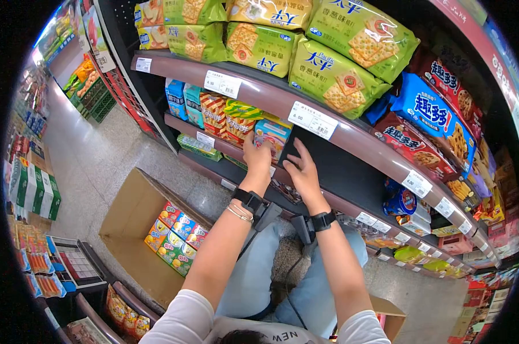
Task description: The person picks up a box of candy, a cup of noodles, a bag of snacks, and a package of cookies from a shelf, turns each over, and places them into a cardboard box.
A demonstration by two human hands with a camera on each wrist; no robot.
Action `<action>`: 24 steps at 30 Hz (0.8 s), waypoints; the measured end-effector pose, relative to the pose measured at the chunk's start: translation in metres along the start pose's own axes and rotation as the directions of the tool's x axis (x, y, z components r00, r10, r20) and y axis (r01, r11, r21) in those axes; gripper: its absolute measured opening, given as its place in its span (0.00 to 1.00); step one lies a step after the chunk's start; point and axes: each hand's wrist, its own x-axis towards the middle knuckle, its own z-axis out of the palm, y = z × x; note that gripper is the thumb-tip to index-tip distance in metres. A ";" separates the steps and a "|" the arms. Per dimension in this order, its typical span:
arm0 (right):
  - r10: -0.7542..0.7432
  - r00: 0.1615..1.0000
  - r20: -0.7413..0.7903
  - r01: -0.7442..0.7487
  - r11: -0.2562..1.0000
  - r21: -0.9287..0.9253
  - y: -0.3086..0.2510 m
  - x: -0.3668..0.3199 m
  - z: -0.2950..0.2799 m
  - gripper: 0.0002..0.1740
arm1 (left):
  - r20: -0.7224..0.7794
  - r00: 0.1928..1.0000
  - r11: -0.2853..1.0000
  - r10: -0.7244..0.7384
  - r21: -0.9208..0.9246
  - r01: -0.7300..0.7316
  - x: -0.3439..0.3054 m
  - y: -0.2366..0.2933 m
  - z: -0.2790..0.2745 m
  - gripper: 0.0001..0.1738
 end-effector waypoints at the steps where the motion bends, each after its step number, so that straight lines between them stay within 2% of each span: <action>1: -0.047 0.999 0.002 0.047 0.996 -0.076 -0.002 0.002 0.000 0.38 | 0.001 1.000 1.000 -0.003 -0.002 0.003 0.004 -0.002 -0.001 0.30; 3: -0.143 0.990 0.017 0.143 0.964 -0.225 -0.003 0.006 -0.001 0.38 | -0.036 0.999 1.000 -0.013 -0.001 0.013 0.004 0.001 0.000 0.30; 8: -0.299 0.952 0.068 0.300 0.866 -0.399 0.003 0.014 -0.002 0.39 | -0.062 0.998 0.999 0.023 0.032 -0.021 0.003 0.001 0.002 0.28; 12: -0.298 0.954 0.032 0.275 0.828 -0.488 0.006 0.018 -0.001 0.38 | -0.015 0.998 0.995 -0.054 -0.081 0.052 -0.009 0.018 0.000 0.24; 15: -0.324 0.945 0.040 0.306 0.837 -0.454 0.003 0.022 -0.005 0.32 | -0.018 0.996 0.992 -0.083 -0.096 0.081 -0.011 0.019 -0.001 0.20; 18: -0.269 0.963 -0.035 0.245 0.917 -0.314 0.011 0.023 -0.001 0.29 | -0.014 0.998 0.993 -0.066 -0.096 0.064 -0.009 0.010 -0.007 0.18; 19: -0.263 0.964 -0.039 0.237 0.917 -0.321 0.011 0.024 -0.001 0.30 | -0.009 0.998 0.994 -0.057 -0.098 0.056 -0.009 0.007 -0.009 0.18; 22: -0.271 0.959 -0.082 0.231 0.917 -0.326 0.010 0.021 -0.003 0.30 | 0.059 0.979 0.966 -0.197 -0.157 0.204 -0.023 0.020 -0.011 0.17; 24: -0.311 0.938 -0.152 0.253 0.915 -0.314 0.011 0.017 -0.008 0.29 | 0.049 0.967 0.959 -0.251 -0.120 0.256 -0.028 0.025 -0.009 0.17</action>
